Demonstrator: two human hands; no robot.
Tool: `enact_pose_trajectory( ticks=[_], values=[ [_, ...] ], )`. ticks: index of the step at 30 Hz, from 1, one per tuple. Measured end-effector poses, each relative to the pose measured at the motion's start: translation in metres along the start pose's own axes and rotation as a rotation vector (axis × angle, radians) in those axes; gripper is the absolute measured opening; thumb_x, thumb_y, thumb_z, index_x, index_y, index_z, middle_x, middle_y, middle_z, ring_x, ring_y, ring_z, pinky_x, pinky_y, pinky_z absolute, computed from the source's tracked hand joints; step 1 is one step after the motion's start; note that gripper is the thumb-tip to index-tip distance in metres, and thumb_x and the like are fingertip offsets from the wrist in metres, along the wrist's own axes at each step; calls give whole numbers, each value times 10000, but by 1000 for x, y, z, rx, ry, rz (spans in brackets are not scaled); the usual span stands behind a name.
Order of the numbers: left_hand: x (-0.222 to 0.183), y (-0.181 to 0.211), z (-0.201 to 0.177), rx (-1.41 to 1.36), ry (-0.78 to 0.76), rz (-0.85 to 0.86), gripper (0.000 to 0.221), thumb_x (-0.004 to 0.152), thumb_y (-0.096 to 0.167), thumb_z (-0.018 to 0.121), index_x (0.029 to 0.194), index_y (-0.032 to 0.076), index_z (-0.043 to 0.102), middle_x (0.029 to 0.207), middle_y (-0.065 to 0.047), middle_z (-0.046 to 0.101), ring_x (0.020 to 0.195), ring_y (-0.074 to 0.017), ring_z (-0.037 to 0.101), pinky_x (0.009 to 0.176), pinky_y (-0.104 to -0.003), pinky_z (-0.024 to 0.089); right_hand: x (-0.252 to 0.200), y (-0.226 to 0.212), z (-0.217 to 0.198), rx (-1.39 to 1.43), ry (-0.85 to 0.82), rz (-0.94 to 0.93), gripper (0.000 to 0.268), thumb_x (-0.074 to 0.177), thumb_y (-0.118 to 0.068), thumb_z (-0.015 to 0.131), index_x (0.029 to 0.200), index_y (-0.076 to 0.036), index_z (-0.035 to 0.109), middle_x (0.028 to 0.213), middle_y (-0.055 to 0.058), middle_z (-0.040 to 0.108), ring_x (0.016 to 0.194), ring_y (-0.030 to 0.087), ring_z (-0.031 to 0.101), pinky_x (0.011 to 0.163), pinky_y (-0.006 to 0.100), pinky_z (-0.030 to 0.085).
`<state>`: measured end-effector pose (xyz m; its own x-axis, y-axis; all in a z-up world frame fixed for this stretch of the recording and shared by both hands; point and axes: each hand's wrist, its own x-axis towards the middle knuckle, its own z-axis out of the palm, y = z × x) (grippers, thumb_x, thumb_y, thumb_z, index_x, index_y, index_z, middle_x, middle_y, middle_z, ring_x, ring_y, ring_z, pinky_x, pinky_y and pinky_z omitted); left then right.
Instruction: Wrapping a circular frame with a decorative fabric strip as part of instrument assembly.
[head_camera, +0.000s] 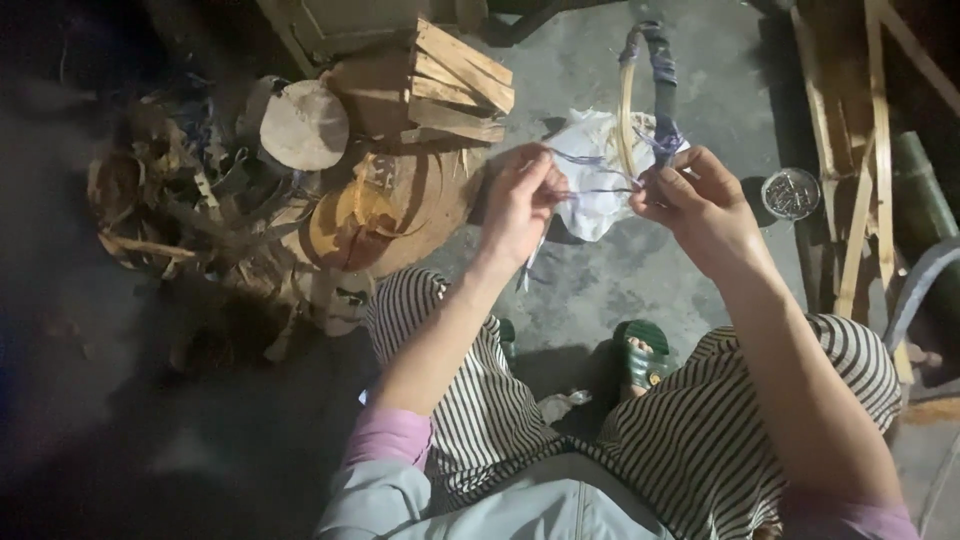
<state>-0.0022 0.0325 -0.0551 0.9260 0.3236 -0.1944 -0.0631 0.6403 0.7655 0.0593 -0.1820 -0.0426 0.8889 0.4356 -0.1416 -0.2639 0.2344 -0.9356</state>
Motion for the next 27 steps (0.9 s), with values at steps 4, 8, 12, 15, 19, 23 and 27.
enact_pose_trajectory(
  ticks=[4,8,12,15,19,23,27],
  values=[
    [-3,23,-1,-122,-27,-46,134,969,211,691,882,134,625,668,75,461,658,-87,556,650,-254,588,1,4,-2,-56,-25,-35,41,1099,0,546,1110,34,566,951,219,669,877,260,750,802,462,672],
    [24,27,-47,-238,27,-82,166,985,202,683,840,189,604,647,114,366,559,-29,409,476,-165,368,-2,-3,-5,-56,-11,-7,30,1075,6,563,1101,20,571,956,232,674,850,256,745,793,471,661],
    [48,44,-104,-248,249,65,168,950,138,699,824,141,588,622,70,472,504,-43,430,430,-177,333,-5,-13,-28,91,-130,-4,51,1105,-34,542,1093,-53,588,1007,150,674,893,179,712,810,317,654],
    [58,68,-148,-349,313,149,157,930,63,691,1031,49,573,624,46,528,459,-37,417,364,-186,277,-6,-22,-49,291,-287,-24,99,1118,-51,519,1133,-78,613,1102,147,664,986,187,687,892,275,612],
    [41,119,-193,-264,515,353,179,1011,82,618,1187,48,624,789,6,559,528,-43,398,395,-181,298,-18,-35,-71,240,-187,-79,95,1087,8,540,1100,-77,581,1081,120,670,910,119,667,770,155,544],
    [58,128,-333,56,954,444,142,1038,134,540,1143,123,634,756,9,579,457,-42,357,364,-212,234,-37,-70,-51,256,71,7,104,1098,-12,556,1042,-93,592,1058,118,639,813,139,643,640,178,495],
    [25,135,-454,265,1202,447,488,983,327,511,1404,105,401,1431,-145,525,1251,-270,603,1058,-416,540,-59,-93,-39,192,213,-34,68,1122,-68,566,1070,-111,577,1087,28,608,993,76,596,910,154,513]
  ],
)
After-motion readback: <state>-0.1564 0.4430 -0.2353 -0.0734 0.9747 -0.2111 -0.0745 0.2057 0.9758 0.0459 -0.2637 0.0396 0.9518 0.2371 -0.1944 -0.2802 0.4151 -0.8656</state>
